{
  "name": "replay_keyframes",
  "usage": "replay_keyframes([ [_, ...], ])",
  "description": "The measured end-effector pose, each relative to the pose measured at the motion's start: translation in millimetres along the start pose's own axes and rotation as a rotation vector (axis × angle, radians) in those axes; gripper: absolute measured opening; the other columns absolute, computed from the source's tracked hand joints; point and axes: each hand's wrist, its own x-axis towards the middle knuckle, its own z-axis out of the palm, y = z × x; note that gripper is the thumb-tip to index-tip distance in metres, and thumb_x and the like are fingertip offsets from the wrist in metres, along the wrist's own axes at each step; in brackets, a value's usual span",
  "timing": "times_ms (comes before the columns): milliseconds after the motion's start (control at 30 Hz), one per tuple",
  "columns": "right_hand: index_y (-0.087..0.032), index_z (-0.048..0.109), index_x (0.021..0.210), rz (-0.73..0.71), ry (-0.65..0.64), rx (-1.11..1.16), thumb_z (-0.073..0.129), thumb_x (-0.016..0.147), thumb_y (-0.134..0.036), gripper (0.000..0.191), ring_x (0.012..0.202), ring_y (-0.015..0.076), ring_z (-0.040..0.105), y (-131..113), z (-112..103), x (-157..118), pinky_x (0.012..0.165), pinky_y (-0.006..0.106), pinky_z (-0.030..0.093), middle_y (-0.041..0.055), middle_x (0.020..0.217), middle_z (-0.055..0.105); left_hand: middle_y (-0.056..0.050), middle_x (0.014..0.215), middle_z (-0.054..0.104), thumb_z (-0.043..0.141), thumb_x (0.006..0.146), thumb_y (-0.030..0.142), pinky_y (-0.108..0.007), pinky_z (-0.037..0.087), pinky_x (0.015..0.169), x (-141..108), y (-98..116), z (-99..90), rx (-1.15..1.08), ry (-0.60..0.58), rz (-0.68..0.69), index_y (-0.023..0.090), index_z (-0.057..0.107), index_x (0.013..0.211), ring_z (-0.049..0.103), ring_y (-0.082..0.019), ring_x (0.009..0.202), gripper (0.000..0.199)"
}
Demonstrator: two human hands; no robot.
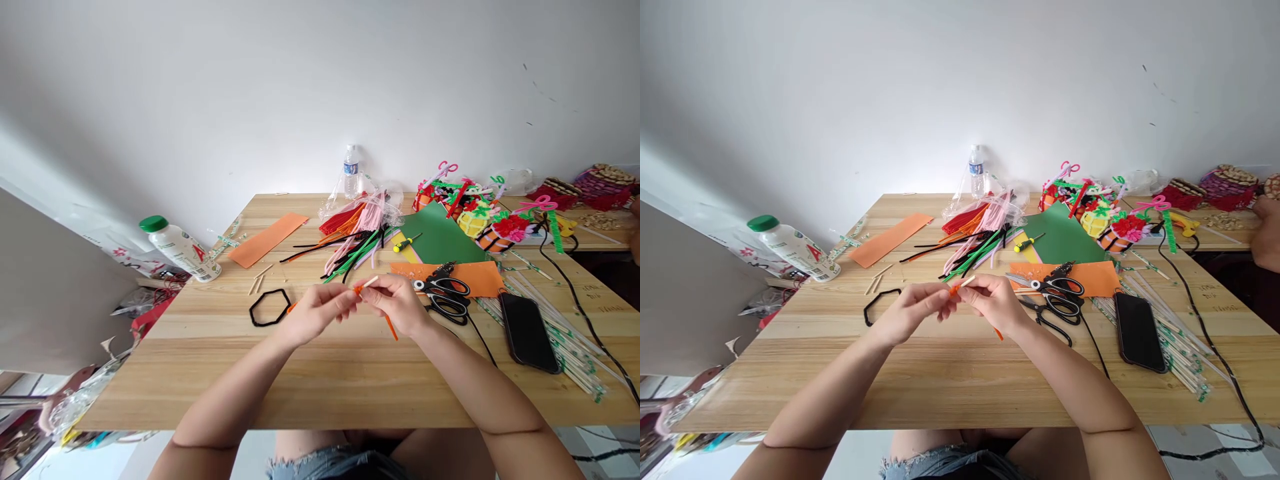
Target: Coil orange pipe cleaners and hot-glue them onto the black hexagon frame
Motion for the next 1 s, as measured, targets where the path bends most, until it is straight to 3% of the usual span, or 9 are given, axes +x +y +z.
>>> replay_keyframes([
  [67, -0.013, 0.075, 0.089, 0.006, -0.015, -0.011, 0.074, 0.073, -0.047, 0.037, 0.044, 0.0066, 0.040, -1.8, -0.5, -0.8, 0.041, 0.022, 0.028, -0.0004, 0.057, 0.057, -0.007, 0.064, 0.061, 0.061, 0.079, 0.058, -0.025, 0.041, 0.052, 2.3, 0.3, -4.5, -0.160, -0.106, -0.119, 0.009, 0.071, 0.078, 0.052, -0.012, 0.054, 0.050],
  [133, -0.013, 0.075, 0.091, 0.012, -0.013, -0.016, 0.073, 0.073, -0.048, 0.039, 0.044, 0.0064, 0.040, -1.8, -0.7, -1.1, 0.041, 0.022, 0.028, 0.0006, 0.059, 0.059, -0.005, 0.061, 0.059, 0.065, 0.078, 0.055, -0.024, 0.039, 0.050, 3.2, -0.6, -4.8, -0.143, -0.072, -0.101, 0.010, 0.071, 0.074, 0.049, -0.010, 0.053, 0.046],
  [333, -0.014, 0.075, 0.099, 0.041, 0.000, 0.025, 0.073, 0.073, -0.049, 0.044, 0.045, 0.0063, 0.035, 2.2, 0.8, 0.1, 0.042, 0.021, 0.027, -0.0048, 0.052, 0.045, -0.007, 0.072, 0.065, 0.060, 0.085, 0.033, -0.027, 0.044, 0.061, -3.9, -2.9, 10.9, 0.406, 0.346, 0.394, 0.015, 0.073, 0.076, 0.057, -0.015, 0.067, 0.024],
  [400, -0.014, 0.075, 0.098, 0.045, -0.009, 0.043, 0.073, 0.072, -0.049, 0.043, 0.045, 0.0061, 0.035, 1.8, 0.7, -0.1, 0.041, 0.021, 0.026, -0.0049, 0.052, 0.044, -0.008, 0.074, 0.066, 0.061, 0.085, 0.032, -0.028, 0.044, 0.063, -5.5, -1.2, 12.3, 0.440, 0.393, 0.454, 0.015, 0.073, 0.077, 0.058, -0.015, 0.069, 0.022],
  [467, -0.014, 0.075, 0.096, 0.030, -0.010, 0.042, 0.074, 0.072, -0.048, 0.041, 0.045, 0.0058, 0.035, 0.5, 0.0, -0.8, 0.041, 0.021, 0.025, -0.0037, 0.055, 0.047, -0.007, 0.071, 0.064, 0.063, 0.083, 0.036, -0.027, 0.043, 0.061, -5.4, 1.8, 8.7, 0.342, 0.280, 0.349, 0.014, 0.072, 0.077, 0.056, -0.015, 0.066, 0.025],
  [600, -0.014, 0.075, 0.091, 0.001, -0.027, -0.001, 0.073, 0.074, -0.048, 0.038, 0.044, 0.0060, 0.037, -3.1, -1.2, -2.8, 0.041, 0.021, 0.027, -0.0024, 0.055, 0.051, -0.006, 0.066, 0.061, 0.061, 0.080, 0.055, -0.025, 0.040, 0.052, -2.0, 6.4, -2.8, -0.175, -0.129, -0.114, 0.011, 0.071, 0.080, 0.052, -0.012, 0.056, 0.045],
  [700, -0.014, 0.075, 0.089, -0.006, -0.043, -0.014, 0.073, 0.074, -0.048, 0.037, 0.045, 0.0062, 0.039, -5.1, -0.6, -4.1, 0.040, 0.021, 0.028, -0.0007, 0.057, 0.054, -0.004, 0.059, 0.057, 0.070, 0.073, 0.055, -0.023, 0.033, 0.048, 0.1, 5.5, -5.6, -0.359, -0.134, -0.247, 0.009, 0.071, 0.075, 0.046, -0.009, 0.049, 0.046],
  [800, -0.014, 0.075, 0.093, -0.009, -0.039, -0.030, 0.072, 0.075, -0.048, 0.039, 0.045, 0.0061, 0.039, -5.3, 0.4, -5.1, 0.040, 0.021, 0.028, 0.0012, 0.061, 0.058, -0.002, 0.058, 0.055, 0.074, 0.071, 0.050, -0.023, 0.032, 0.049, -0.5, 3.4, -3.6, -0.208, -0.015, -0.128, 0.010, 0.072, 0.073, 0.042, -0.008, 0.051, 0.041],
  [1000, -0.014, 0.076, 0.095, 0.061, -0.021, 0.034, 0.075, 0.071, -0.048, 0.041, 0.046, 0.0059, 0.037, -1.8, 1.1, -4.0, 0.040, 0.020, 0.027, -0.0031, 0.056, 0.048, -0.006, 0.067, 0.062, 0.062, 0.085, 0.035, -0.025, 0.039, 0.057, -8.6, 3.1, 8.5, 0.315, 0.242, 0.276, 0.014, 0.073, 0.073, 0.051, -0.013, 0.062, 0.027],
])
